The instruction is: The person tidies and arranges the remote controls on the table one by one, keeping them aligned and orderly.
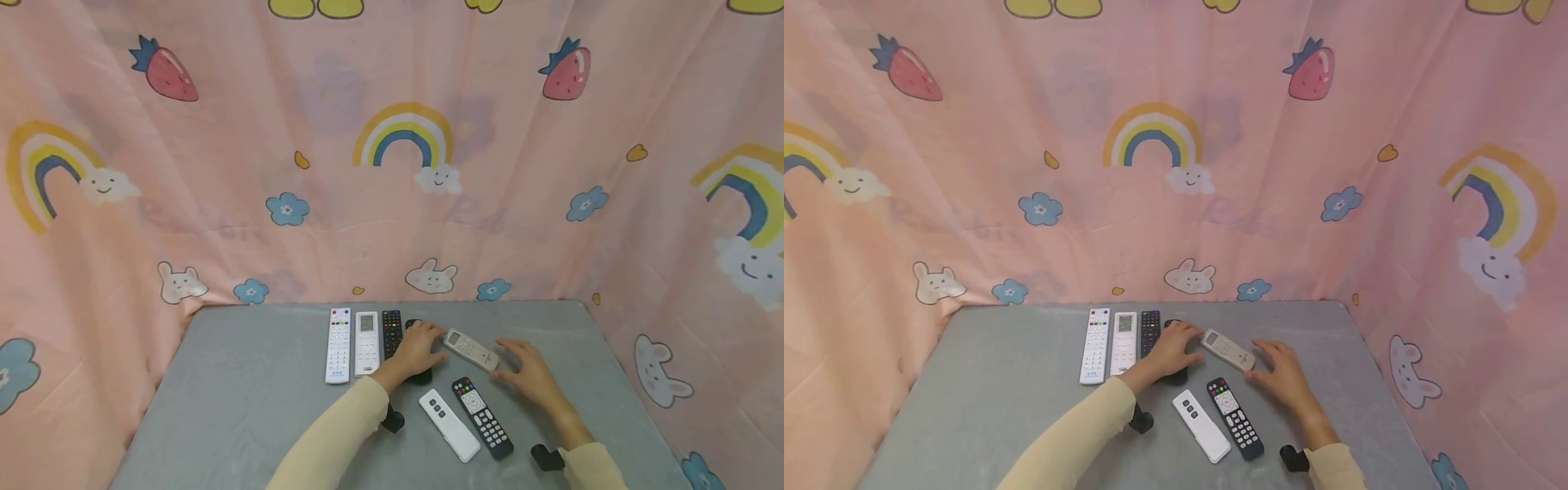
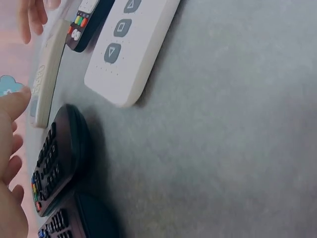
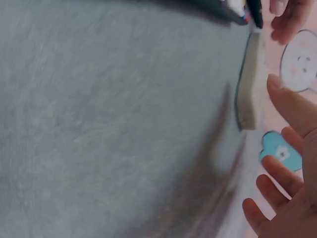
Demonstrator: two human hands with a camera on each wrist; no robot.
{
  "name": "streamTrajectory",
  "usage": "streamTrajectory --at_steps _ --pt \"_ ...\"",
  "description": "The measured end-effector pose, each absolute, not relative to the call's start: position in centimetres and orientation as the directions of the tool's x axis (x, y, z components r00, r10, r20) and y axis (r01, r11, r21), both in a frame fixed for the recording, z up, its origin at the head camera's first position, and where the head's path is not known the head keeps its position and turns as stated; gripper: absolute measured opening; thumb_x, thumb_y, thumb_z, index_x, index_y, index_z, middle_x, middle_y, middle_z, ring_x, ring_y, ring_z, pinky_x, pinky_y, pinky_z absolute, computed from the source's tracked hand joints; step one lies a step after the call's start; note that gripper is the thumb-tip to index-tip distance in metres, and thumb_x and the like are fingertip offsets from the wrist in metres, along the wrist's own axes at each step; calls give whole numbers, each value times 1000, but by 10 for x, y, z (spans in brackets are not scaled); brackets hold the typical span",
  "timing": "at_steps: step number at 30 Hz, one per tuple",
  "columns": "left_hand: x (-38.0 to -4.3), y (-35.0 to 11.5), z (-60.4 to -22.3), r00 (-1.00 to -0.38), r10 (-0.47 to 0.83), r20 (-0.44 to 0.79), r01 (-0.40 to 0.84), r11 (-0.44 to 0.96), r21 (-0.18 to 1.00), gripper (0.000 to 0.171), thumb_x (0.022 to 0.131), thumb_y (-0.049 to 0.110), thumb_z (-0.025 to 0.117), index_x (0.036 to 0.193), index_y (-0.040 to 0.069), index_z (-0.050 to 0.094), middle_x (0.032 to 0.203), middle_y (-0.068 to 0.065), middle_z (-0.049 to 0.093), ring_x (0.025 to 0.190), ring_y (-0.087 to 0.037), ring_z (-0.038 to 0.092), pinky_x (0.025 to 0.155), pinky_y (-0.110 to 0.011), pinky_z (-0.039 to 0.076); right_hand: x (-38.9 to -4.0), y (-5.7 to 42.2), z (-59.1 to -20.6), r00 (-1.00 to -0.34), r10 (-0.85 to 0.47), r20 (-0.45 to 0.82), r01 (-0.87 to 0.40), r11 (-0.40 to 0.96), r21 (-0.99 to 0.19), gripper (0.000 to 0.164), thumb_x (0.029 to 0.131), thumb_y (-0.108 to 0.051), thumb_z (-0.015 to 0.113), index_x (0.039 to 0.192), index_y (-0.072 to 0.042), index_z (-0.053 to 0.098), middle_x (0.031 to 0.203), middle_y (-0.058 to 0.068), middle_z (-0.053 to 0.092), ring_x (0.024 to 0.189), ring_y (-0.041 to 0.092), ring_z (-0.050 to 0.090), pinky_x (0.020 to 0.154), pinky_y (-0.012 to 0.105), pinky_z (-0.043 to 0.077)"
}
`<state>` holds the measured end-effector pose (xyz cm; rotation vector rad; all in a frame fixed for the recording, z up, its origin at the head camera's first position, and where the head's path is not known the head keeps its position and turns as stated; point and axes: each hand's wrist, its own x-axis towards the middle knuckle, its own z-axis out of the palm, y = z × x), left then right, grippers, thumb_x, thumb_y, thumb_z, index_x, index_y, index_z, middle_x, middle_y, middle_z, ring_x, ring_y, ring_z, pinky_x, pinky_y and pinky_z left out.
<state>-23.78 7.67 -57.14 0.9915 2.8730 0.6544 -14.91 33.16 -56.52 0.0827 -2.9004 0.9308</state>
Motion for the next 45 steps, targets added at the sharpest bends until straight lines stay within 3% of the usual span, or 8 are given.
streamTrajectory --at_steps 16,33,45 --pt "-237 91 -580 -862 498 98 498 793 352 49 90 43 70 130 15 64 146 -2 50 137 -24 41 117 -43 32 -157 344 -588 -996 -29 84 -71 824 -562 70 74 -31 85 136 -11 59 143 29 46 129 51 41 102 70 35" --pt "-237 99 -585 -888 457 52 437 801 410 47 89 43 71 128 16 66 139 -3 55 132 -23 45 119 -41 29 -159 338 -591 -995 2 102 -51 856 -515 56 73 -29 85 124 -11 69 142 29 47 127 50 41 100 67 33" --pt "-235 101 -582 -889 452 69 436 793 426 45 89 39 72 125 13 67 129 -3 63 123 -23 53 115 -41 35 -159 338 -590 -994 3 110 -53 862 -504 51 75 -27 84 121 -9 71 141 28 49 128 49 41 103 67 32"
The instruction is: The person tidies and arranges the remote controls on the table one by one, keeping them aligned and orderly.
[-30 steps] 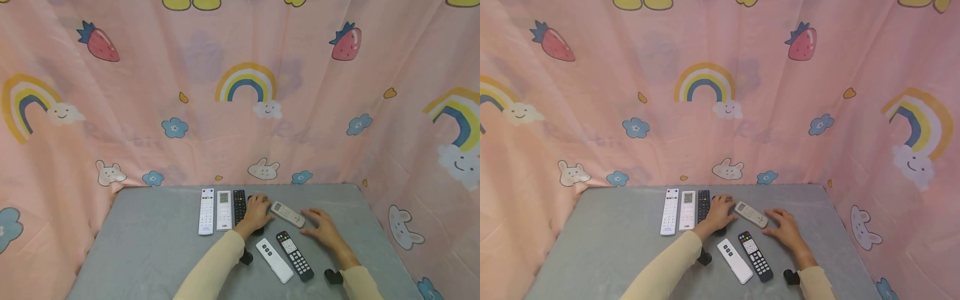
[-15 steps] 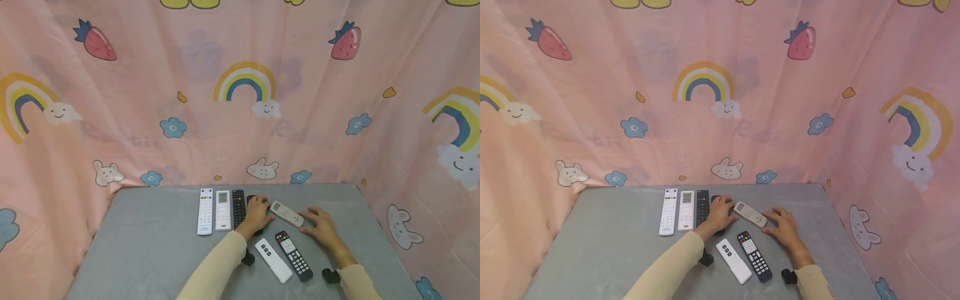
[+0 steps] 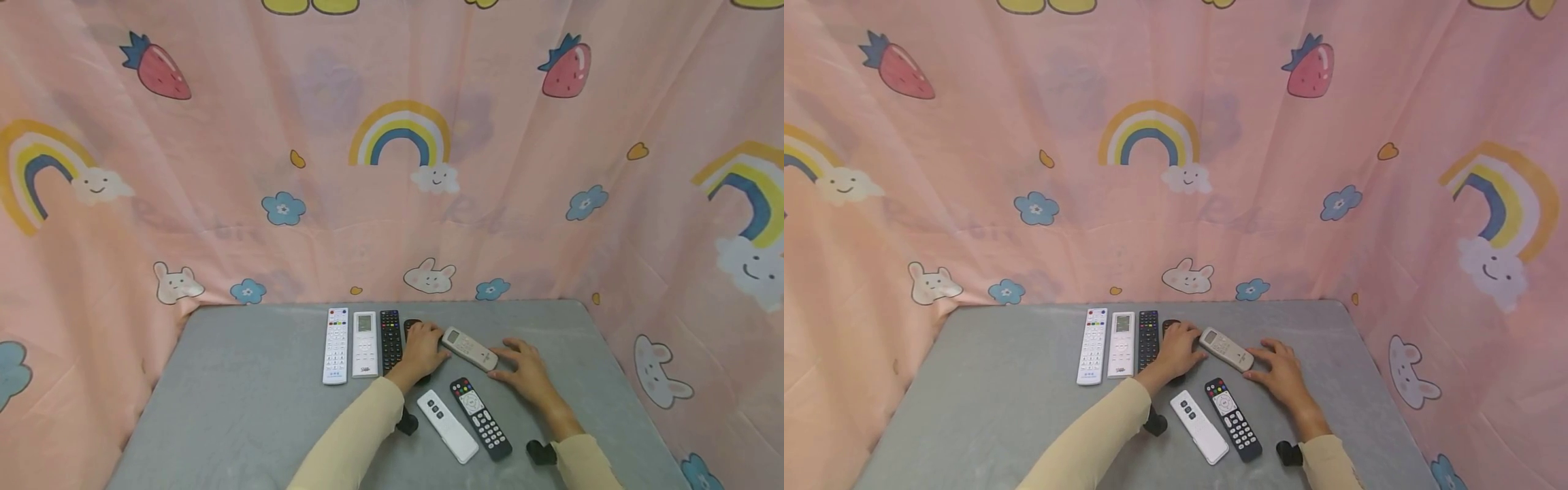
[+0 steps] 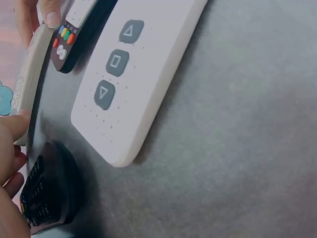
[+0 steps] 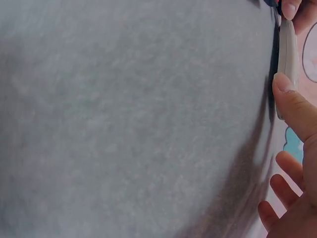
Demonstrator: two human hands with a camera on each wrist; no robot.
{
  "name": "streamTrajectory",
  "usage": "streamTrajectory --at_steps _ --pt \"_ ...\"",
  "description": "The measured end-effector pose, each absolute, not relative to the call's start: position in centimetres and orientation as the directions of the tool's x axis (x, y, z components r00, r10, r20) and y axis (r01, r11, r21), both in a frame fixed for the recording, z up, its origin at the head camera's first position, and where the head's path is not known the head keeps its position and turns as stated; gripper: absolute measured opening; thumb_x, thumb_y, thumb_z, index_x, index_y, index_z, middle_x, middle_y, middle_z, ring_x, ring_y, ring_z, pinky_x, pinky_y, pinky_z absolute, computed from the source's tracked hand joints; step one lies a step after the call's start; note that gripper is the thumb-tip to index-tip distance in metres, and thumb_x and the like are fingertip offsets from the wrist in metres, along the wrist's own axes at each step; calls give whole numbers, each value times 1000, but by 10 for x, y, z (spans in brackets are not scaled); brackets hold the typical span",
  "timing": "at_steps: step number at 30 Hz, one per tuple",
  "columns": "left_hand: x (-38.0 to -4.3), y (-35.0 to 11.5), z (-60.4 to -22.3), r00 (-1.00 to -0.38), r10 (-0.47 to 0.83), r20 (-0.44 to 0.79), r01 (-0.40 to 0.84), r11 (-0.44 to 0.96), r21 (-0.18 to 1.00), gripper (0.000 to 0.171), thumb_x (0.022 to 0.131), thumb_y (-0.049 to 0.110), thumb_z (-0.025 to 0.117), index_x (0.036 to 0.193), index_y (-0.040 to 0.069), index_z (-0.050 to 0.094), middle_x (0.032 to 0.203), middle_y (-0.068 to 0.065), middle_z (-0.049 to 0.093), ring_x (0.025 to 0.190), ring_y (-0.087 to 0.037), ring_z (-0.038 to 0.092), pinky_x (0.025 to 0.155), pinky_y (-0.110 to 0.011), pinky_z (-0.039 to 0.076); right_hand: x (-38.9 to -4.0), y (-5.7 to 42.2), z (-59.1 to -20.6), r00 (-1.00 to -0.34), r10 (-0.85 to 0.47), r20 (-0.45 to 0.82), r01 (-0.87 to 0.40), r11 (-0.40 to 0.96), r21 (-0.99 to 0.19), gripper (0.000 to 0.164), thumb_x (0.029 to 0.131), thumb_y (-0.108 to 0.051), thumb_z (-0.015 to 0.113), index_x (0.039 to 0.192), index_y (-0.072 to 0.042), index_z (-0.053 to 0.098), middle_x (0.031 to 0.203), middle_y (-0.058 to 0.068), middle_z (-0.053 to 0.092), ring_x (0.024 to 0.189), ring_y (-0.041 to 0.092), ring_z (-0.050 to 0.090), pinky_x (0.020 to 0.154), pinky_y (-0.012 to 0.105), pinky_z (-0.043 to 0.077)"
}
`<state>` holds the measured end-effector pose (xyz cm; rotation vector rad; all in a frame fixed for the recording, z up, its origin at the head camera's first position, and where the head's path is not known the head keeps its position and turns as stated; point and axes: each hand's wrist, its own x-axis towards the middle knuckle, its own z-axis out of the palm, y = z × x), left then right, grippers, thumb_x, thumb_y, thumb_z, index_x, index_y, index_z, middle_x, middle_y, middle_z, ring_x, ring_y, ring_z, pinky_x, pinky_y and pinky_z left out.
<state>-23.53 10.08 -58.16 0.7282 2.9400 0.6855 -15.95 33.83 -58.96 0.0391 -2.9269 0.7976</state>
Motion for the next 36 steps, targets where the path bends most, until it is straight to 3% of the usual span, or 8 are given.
streamTrajectory --at_steps 9,14,21,28,36 --pt "-241 93 -569 -869 487 80 463 749 474 45 92 38 68 130 13 64 128 -7 66 112 -22 58 100 -38 48 -157 335 -580 -988 -18 154 -97 846 -524 52 73 -26 85 119 -8 71 136 26 54 125 48 45 101 67 35" --pt "-247 85 -564 -866 495 78 459 721 519 44 94 38 65 132 16 63 131 -5 66 123 -22 57 105 -38 48 -155 324 -574 -974 -43 222 -156 839 -521 51 71 -26 87 116 -5 72 130 24 60 123 46 50 103 64 36" --pt "-252 78 -558 -872 483 75 439 705 557 42 96 37 61 134 18 62 133 -4 65 125 -22 56 107 -39 47 -153 304 -570 -969 -46 243 -169 841 -513 53 70 -26 88 114 -2 71 126 21 62 121 42 52 104 61 38" --pt "-258 74 -564 -865 495 80 450 698 557 42 96 35 62 135 20 61 133 -3 65 118 -21 56 102 -39 48 -152 287 -571 -966 -61 251 -175 869 -464 51 69 -30 89 108 -4 71 121 15 65 118 37 56 101 55 45" --pt "-261 72 -563 -879 474 53 409 694 592 39 96 31 63 132 20 63 132 -4 66 115 -21 53 96 -41 41 -153 275 -575 -957 -56 286 -177 891 -418 53 67 -34 89 105 -2 71 114 13 68 112 32 59 98 51 49"
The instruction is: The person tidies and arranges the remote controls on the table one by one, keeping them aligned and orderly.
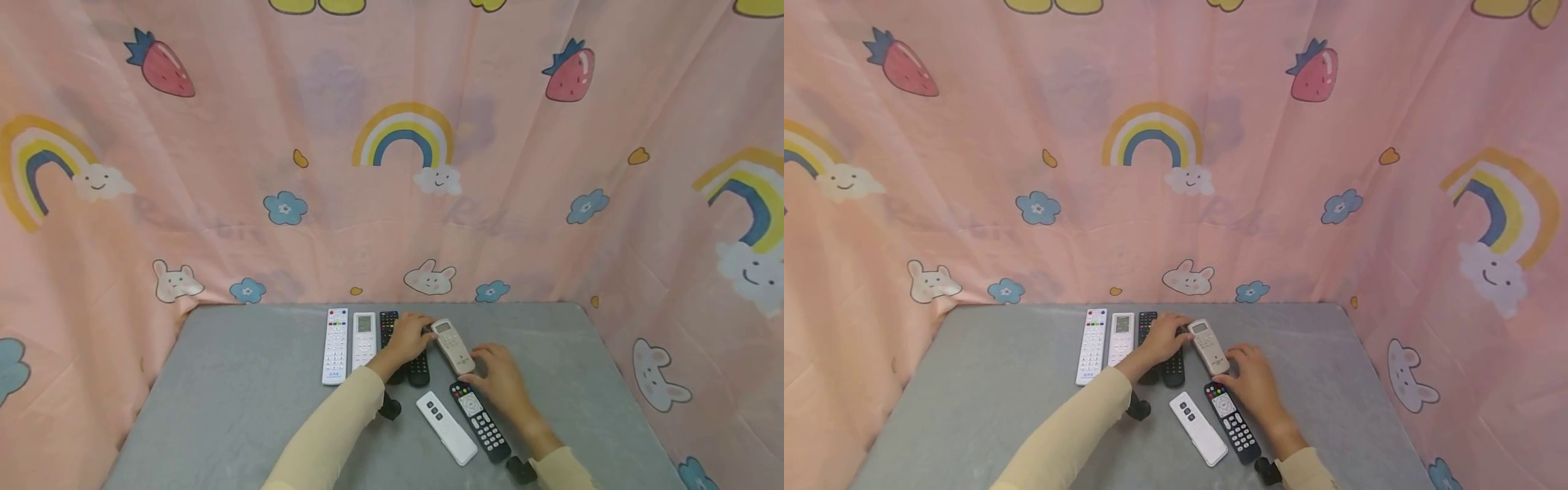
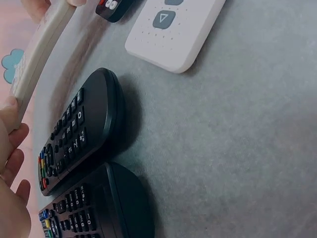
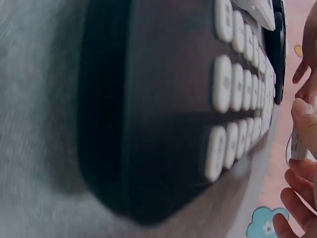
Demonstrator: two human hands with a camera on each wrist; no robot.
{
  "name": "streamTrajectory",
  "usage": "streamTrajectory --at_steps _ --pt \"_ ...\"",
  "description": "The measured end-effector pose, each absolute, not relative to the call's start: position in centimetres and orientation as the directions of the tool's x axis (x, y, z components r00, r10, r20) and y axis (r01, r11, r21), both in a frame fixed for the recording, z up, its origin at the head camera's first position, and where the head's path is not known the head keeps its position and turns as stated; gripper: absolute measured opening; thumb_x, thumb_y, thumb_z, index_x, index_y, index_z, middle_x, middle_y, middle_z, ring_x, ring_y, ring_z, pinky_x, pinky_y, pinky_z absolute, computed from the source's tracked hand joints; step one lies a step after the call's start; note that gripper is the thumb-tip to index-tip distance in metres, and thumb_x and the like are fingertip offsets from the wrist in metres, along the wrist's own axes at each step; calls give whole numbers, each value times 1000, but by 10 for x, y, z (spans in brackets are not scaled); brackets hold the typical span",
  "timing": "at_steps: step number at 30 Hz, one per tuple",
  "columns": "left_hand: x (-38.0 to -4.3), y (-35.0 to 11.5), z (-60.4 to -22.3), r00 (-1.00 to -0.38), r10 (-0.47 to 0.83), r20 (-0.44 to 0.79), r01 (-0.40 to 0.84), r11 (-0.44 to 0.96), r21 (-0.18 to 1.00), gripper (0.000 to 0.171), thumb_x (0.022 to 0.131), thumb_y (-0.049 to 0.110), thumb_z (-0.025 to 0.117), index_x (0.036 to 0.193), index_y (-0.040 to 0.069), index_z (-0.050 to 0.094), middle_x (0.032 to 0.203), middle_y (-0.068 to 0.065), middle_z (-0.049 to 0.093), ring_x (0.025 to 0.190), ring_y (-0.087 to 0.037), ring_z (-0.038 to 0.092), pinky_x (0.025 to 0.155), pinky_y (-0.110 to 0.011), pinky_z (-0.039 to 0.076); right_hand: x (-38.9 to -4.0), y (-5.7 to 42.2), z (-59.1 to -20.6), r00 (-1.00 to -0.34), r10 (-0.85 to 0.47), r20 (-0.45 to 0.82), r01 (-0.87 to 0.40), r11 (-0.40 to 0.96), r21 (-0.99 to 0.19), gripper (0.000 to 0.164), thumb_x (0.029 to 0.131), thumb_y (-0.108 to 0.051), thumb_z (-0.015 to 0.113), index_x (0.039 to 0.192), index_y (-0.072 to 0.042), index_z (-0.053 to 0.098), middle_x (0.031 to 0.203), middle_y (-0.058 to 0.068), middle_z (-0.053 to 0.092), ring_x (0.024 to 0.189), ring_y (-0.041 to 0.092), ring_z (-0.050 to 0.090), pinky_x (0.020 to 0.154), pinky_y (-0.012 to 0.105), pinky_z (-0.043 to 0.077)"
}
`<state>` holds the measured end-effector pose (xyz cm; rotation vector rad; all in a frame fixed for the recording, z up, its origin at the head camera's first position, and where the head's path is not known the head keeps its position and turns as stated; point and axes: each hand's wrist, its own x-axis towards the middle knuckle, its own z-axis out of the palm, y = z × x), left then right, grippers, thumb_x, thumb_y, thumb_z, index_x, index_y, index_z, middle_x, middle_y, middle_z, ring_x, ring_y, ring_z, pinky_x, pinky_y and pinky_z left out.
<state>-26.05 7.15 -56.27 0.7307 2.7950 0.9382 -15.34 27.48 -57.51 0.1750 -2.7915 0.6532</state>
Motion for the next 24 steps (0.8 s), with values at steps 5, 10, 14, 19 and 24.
streamTrajectory --at_steps 5,10,14,19,24 --pt "-261 69 -563 -891 450 66 379 656 653 38 93 31 66 129 19 65 128 -2 68 106 -19 52 90 -36 39 -154 267 -577 -945 -63 321 -192 901 -389 53 64 -38 90 98 -3 72 106 10 69 103 28 62 91 47 51" --pt "-262 68 -565 -898 438 50 360 663 656 39 94 31 65 131 19 64 132 1 67 107 -17 52 92 -34 39 -153 262 -577 -945 -57 323 -184 908 -376 53 65 -38 90 99 -3 72 105 9 69 100 26 62 88 44 53" --pt "-262 67 -565 -898 439 37 352 666 658 39 95 30 64 132 18 63 134 1 65 109 -18 51 92 -35 38 -153 261 -578 -943 -69 327 -192 912 -363 50 67 -36 89 101 -3 73 105 8 69 101 26 63 89 45 53" --pt "-262 66 -565 -898 438 35 355 675 647 39 95 30 63 132 18 63 135 1 65 109 -18 52 92 -35 38 -153 259 -579 -943 -80 323 -198 916 -350 46 69 -34 89 101 -4 74 105 8 69 101 26 64 89 45 53" --pt "-262 67 -566 -902 428 49 350 661 664 38 94 28 66 130 16 64 130 1 68 104 -19 53 93 -37 38 -153 256 -579 -946 -63 317 -178 920 -349 45 67 -32 90 99 -5 74 104 7 69 98 25 64 87 45 54"
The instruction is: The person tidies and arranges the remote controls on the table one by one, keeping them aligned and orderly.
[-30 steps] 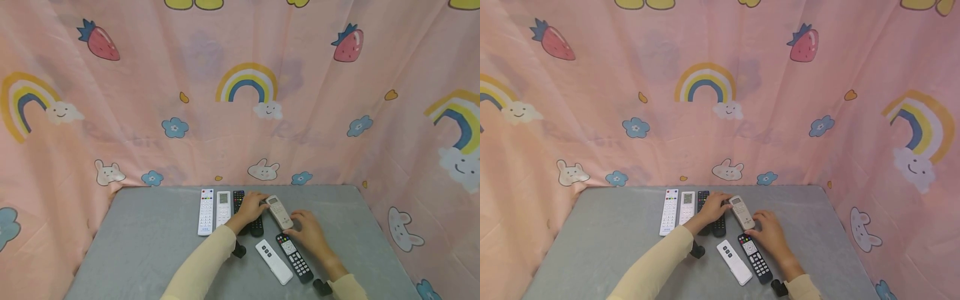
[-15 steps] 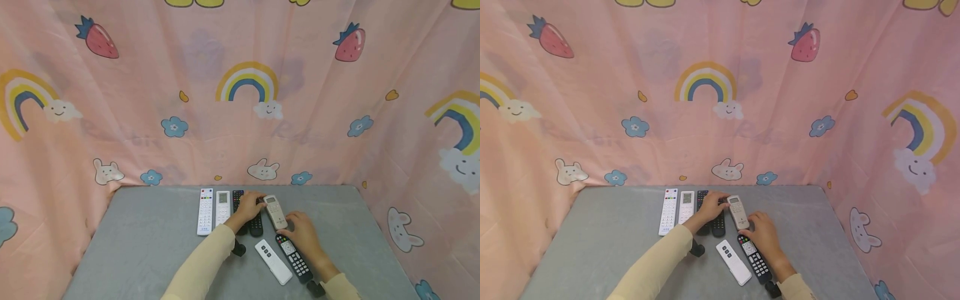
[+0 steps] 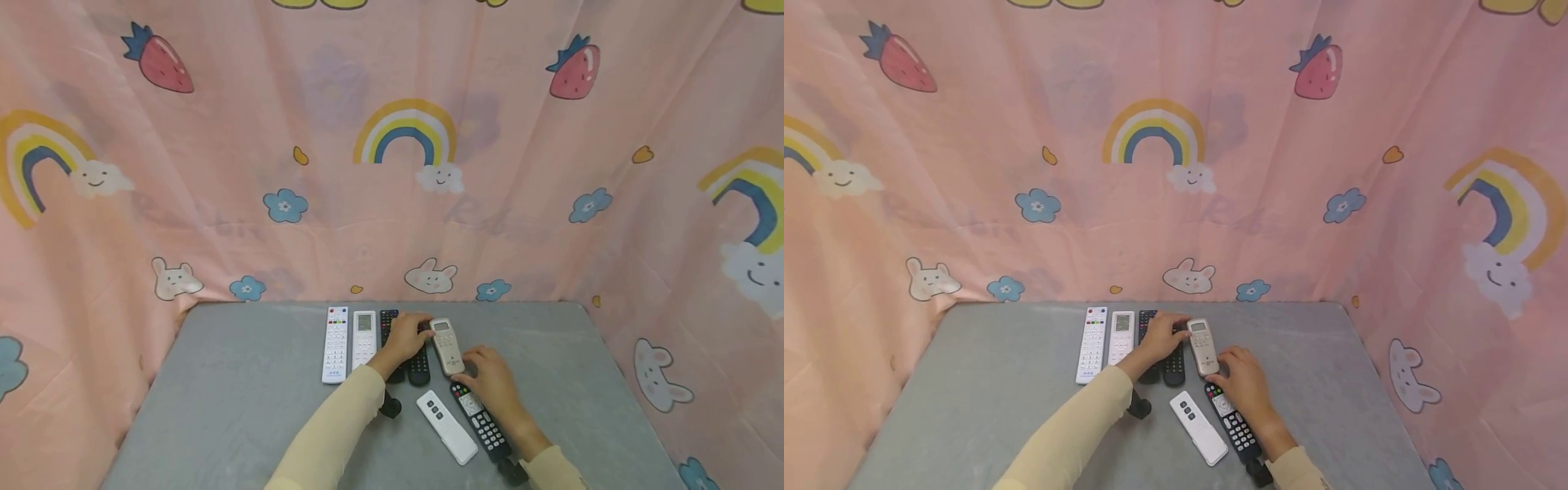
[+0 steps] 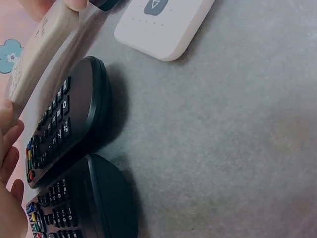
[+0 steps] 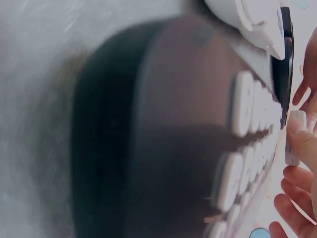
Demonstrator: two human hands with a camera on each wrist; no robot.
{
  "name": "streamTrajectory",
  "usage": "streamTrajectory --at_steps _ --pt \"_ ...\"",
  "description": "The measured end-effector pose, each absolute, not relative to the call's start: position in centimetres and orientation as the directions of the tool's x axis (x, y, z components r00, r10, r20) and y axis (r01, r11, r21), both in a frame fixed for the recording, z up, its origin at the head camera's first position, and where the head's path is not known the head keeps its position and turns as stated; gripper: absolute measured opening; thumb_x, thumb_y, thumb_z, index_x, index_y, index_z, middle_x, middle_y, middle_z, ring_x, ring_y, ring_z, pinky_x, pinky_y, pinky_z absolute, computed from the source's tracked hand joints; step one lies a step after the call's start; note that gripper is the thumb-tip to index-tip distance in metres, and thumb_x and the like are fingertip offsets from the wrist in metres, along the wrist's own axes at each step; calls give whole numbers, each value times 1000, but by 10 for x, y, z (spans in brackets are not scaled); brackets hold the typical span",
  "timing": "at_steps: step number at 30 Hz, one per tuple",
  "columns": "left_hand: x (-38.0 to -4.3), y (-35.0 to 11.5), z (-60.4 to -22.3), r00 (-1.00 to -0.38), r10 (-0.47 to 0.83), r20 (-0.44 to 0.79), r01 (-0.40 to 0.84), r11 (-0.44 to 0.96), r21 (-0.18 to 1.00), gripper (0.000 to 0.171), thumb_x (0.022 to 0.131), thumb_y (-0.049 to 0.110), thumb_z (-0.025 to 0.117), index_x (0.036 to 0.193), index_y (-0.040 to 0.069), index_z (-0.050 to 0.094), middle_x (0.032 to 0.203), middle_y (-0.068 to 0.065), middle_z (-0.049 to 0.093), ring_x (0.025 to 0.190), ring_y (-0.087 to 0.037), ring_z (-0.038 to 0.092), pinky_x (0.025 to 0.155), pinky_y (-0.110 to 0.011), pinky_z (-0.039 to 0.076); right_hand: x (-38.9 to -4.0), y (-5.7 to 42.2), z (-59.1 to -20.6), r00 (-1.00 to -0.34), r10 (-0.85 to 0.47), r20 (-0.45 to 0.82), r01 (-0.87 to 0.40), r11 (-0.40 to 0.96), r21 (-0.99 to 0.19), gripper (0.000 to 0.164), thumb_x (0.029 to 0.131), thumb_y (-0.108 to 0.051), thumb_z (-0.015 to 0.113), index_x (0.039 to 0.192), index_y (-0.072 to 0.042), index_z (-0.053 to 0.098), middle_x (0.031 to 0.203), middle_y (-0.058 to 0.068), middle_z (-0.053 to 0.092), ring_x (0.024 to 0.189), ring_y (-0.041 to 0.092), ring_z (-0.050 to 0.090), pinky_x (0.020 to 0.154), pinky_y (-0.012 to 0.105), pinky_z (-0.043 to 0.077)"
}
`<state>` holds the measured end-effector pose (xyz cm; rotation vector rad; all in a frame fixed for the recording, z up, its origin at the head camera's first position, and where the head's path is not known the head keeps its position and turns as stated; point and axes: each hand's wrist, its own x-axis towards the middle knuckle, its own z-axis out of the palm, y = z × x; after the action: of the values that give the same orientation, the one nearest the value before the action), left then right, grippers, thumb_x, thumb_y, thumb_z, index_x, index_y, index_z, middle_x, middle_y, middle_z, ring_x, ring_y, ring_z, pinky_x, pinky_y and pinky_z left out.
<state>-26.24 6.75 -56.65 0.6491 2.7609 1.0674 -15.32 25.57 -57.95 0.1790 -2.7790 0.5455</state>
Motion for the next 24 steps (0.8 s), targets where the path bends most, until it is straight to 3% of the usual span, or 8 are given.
streamTrajectory --at_steps 14,24 --pt "-260 71 -571 -909 412 71 367 704 608 34 95 23 66 128 17 66 130 0 68 110 -22 54 90 -38 38 -155 244 -581 -964 -48 263 -143 924 -356 41 65 -33 91 91 -6 74 99 8 69 95 26 64 85 44 54" --pt "-259 77 -573 -912 410 20 345 740 577 33 97 22 62 129 14 65 136 -9 62 127 -29 47 108 -50 36 -156 239 -579 -986 -5 165 -68 925 -375 38 67 -32 90 89 -5 74 99 8 68 90 23 64 81 43 54"
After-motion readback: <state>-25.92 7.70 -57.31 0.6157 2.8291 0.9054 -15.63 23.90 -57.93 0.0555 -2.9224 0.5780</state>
